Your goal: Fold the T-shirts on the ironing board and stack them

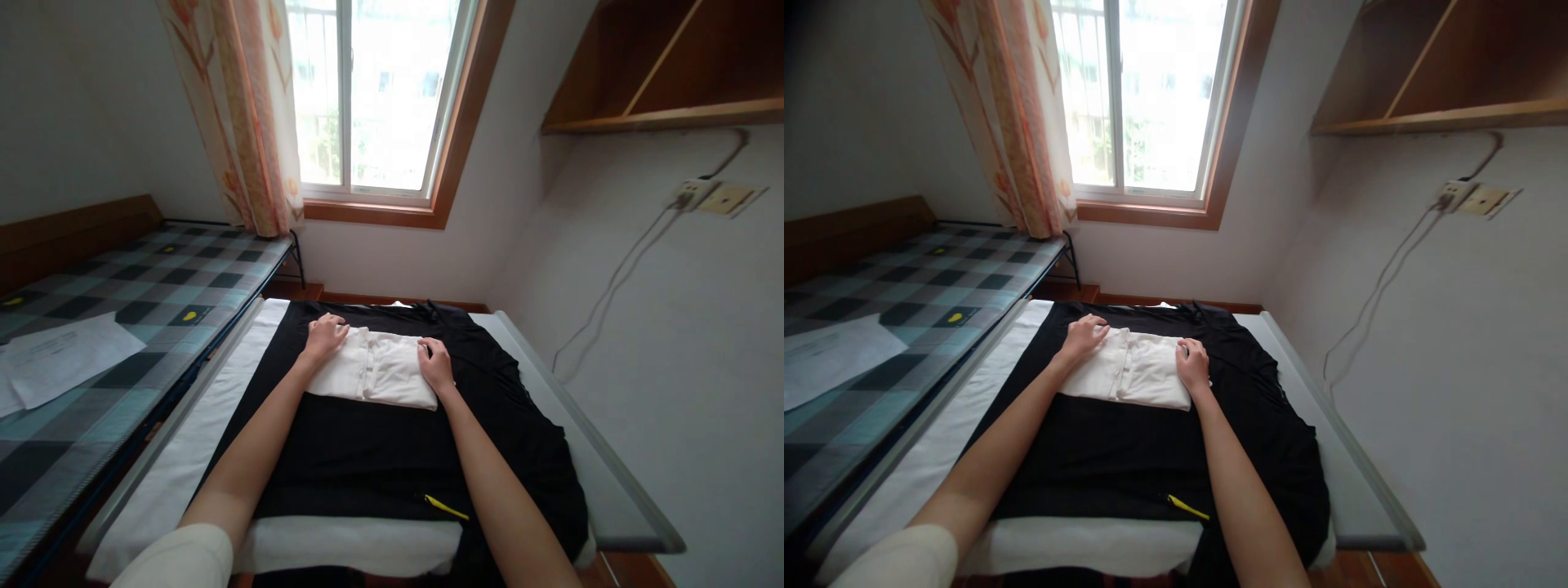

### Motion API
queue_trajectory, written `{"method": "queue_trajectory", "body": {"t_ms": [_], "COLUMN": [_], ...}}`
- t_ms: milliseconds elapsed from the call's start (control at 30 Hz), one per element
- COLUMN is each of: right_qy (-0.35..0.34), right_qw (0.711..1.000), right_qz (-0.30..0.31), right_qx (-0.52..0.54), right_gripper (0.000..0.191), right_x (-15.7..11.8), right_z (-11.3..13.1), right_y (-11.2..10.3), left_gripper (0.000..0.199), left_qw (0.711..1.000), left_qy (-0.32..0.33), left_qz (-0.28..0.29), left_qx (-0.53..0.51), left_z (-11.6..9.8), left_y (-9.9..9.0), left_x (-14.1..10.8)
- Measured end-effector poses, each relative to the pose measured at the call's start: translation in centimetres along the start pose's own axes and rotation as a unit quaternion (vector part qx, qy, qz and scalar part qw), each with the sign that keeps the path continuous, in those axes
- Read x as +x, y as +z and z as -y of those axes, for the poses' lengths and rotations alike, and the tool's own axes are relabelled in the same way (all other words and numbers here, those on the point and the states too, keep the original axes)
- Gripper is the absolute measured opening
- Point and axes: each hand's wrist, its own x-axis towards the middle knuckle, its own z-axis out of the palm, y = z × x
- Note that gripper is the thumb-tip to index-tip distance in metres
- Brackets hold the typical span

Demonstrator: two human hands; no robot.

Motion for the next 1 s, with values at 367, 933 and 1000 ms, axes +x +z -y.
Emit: {"method": "queue_trajectory", "body": {"t_ms": [367,933,1000], "right_qy": [0.012,0.02,0.018], "right_qw": [0.998,0.998,0.998], "right_qz": [0.04,0.044,0.041], "right_qx": [-0.043,-0.044,-0.042], "right_gripper": [0.027,0.028,0.028], "right_x": [-0.2,-0.3,-0.3], "right_z": [0.3,0.4,0.3], "right_y": [-0.1,-0.1,-0.1], "left_gripper": [0.039,0.041,0.04], "left_qw": [0.997,0.998,0.998], "left_qy": [0.045,0.045,0.043], "left_qz": [0.02,0.02,0.022], "left_qx": [0.052,0.049,0.042], "left_z": [-0.3,0.0,0.0], "left_y": [1.4,1.5,1.5], "left_x": [-0.8,-0.8,-0.8]}}
